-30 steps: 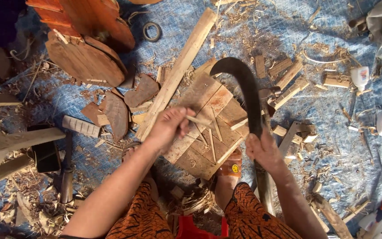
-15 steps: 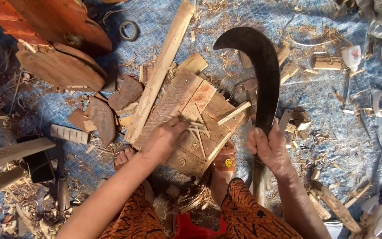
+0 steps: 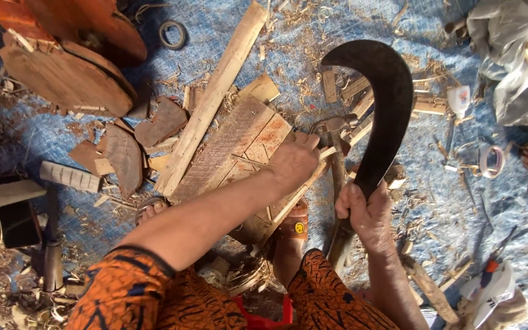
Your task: Shaving and smoothing wood pieces using a large curved blade and a metal rod to prepare them for instrument repair.
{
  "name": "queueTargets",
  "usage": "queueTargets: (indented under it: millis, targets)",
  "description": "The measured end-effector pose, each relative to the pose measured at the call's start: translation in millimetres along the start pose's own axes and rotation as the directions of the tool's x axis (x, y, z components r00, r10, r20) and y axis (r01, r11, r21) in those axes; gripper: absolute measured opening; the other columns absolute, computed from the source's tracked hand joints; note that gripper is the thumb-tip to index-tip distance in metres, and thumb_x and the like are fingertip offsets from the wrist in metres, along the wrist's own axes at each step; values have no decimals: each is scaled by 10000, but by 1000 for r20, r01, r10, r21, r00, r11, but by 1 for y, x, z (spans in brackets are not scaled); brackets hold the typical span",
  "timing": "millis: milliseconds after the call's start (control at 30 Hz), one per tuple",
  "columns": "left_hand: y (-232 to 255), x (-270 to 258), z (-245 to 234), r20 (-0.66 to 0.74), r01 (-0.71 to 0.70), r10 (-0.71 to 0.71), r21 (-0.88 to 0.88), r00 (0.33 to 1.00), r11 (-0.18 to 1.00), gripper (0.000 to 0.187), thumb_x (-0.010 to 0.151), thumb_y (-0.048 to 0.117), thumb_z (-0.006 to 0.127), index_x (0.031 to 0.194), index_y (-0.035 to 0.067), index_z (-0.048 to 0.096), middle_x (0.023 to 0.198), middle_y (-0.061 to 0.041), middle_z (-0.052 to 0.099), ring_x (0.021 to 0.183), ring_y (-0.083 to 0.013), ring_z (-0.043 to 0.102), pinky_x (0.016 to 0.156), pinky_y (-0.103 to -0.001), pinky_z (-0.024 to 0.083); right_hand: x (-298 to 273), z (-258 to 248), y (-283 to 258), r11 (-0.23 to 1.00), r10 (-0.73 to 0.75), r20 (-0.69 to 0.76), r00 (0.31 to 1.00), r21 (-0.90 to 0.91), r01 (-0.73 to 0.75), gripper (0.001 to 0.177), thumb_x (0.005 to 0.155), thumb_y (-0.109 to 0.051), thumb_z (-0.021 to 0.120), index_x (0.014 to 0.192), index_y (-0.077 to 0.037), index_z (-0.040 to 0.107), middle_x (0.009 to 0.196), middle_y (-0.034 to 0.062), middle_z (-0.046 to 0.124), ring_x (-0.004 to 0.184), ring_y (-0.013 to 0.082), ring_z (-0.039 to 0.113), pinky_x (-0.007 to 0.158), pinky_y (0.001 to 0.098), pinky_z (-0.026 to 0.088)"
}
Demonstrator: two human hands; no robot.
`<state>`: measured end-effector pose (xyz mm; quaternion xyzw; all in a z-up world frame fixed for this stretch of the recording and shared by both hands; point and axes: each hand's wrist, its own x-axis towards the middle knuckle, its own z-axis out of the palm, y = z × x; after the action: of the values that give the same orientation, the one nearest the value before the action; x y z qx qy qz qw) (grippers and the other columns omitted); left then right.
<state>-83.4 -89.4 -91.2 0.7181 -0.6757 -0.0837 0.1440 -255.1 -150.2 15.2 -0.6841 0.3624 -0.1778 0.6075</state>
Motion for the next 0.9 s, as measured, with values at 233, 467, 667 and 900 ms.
queueTargets:
  millis: [233,467,667,900]
  targets:
    - [-15,4,-103,337,395,-225,-620,914,678,148,945,-7,525,860,84,605,1164,-139,621,1149,-294,603,577,-257,628,-4,13,-9,995,-21,21,1000,-100,23,273,1029,-51,397,1262,39,508,572,87,514,405,197,545,384,321,473]
    - [-107,-107,-118,-230,402,-648,-622,727,672,130,947,247,744,872,141,746,735,-86,676,713,-317,698,611,-371,557,-9,65,-60,790,165,15,986,-600,-123,439,949,-279,629,1112,128,595,668,325,678,671,490,709,560,622,460]
    - [-104,-140,-74,-317,346,-624,-615,715,709,108,956,187,693,982,101,755,884,-131,745,820,-349,741,714,-432,609,-8,107,-13,736,-32,292,956,-640,221,374,996,-252,500,1298,-38,553,583,224,643,569,404,710,486,468,521]
    - [-105,-140,-78,-380,356,-610,-555,696,752,91,936,203,703,976,149,764,848,-70,730,781,-293,750,681,-402,618,0,131,-39,769,62,367,928,-611,190,320,1028,-148,415,1290,14,501,538,206,630,439,335,673,431,393,533]
